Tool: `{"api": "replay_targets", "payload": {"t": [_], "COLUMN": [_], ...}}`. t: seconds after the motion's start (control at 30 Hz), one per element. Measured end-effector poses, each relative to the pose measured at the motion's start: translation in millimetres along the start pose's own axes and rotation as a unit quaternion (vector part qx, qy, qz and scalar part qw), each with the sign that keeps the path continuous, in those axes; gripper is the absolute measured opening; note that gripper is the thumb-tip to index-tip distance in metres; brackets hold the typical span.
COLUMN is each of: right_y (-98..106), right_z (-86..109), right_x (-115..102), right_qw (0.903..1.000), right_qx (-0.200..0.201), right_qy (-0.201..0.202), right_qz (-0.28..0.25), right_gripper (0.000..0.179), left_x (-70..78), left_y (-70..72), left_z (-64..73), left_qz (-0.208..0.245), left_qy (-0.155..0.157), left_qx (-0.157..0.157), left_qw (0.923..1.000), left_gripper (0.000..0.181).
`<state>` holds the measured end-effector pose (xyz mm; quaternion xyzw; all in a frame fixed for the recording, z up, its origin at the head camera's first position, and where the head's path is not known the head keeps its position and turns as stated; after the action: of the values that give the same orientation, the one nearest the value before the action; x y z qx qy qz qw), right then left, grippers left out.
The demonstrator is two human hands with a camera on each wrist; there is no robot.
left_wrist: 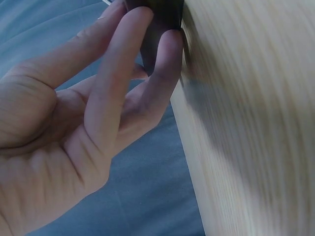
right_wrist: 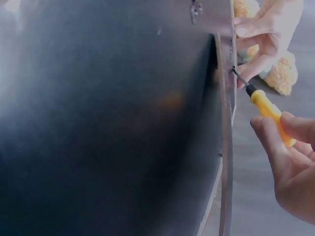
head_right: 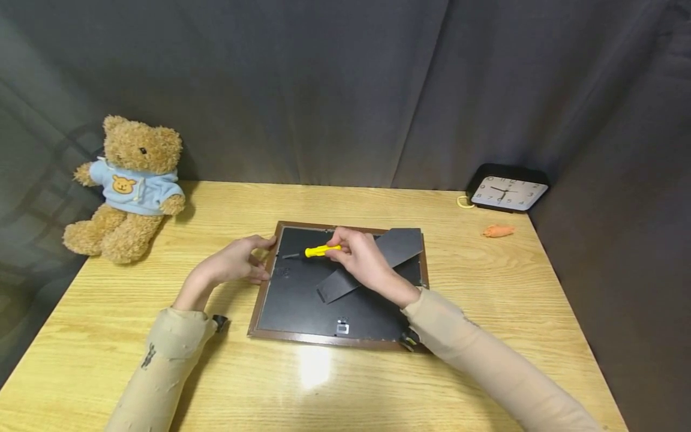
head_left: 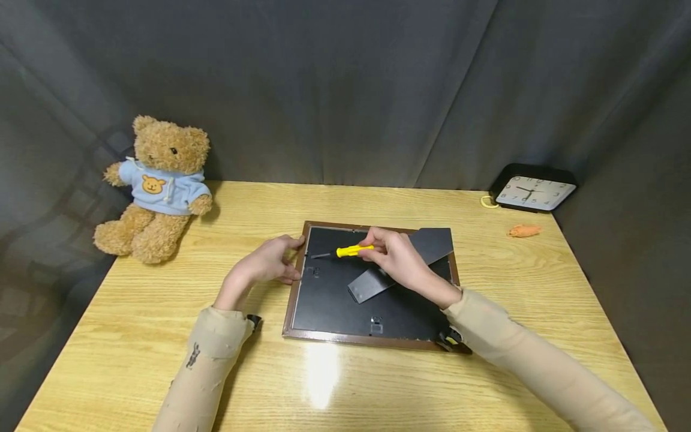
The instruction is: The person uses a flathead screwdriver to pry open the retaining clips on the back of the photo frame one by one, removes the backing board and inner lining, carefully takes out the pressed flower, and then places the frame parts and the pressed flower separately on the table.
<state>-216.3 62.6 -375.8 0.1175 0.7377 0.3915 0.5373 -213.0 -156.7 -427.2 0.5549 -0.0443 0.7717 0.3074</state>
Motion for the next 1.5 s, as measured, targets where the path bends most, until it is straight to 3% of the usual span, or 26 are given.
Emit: {"api": "replay_targets", "payload": {"t": [0.2,0.43,0.63,1.03,1.3,1.5], "right_y": [-4,-2,-4,-8,-15,-13], "right_z": [-1.7,-0.9,0.2,-0.6,3.4,7.4], "right_x": [-4,-2,-1,-8,-13,-13], "right_qw": [0.9990,0.9994,0.9982,0.9899,0.9846,0.9791], "right_qx": [-0.005,-0.008,0.005,0.029,-0.005,0.004], "right_qy": [0.016,0.016,0.025,0.061,0.078,0.087], "right_qz": [0.040,0.028,0.054,0.124,0.157,0.184], "right_gripper": [0.009,0.010,0.010,0.010,0.021,0.022], "left_x": [-2.2,-1.9,-2.6,-4.0,-9.0,-8.2], "left_y": [0.1,0.0,-0.8,2.3,2.8,2.4], "left_z": [0.3,-0.5,0.4,5.1,5.1,4.8], "left_qz": [0.015,0.016,0.030,0.021,0.039,0.041], "left_qy": [0.005,0.008,0.016,-0.015,-0.016,-0.023], "left_qx": [-0.001,-0.004,-0.010,-0.026,-0.025,-0.027], "left_qw": [0.9999,0.9998,0.9994,0.9993,0.9988,0.9985], "left_gripper": [0.088,0.091,0.092,0.089,0.091,0.086]}}
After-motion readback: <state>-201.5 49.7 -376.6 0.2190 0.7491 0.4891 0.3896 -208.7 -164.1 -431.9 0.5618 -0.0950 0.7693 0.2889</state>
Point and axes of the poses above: each hand's wrist, its own z-axis away from the middle knuckle, its own y-axis out of the back of the hand, x = y × z, the point moved 9 cm from there along -z, towards the middle knuckle, and after that the axes turned 11 degrees about z, right-handed, at the moved point
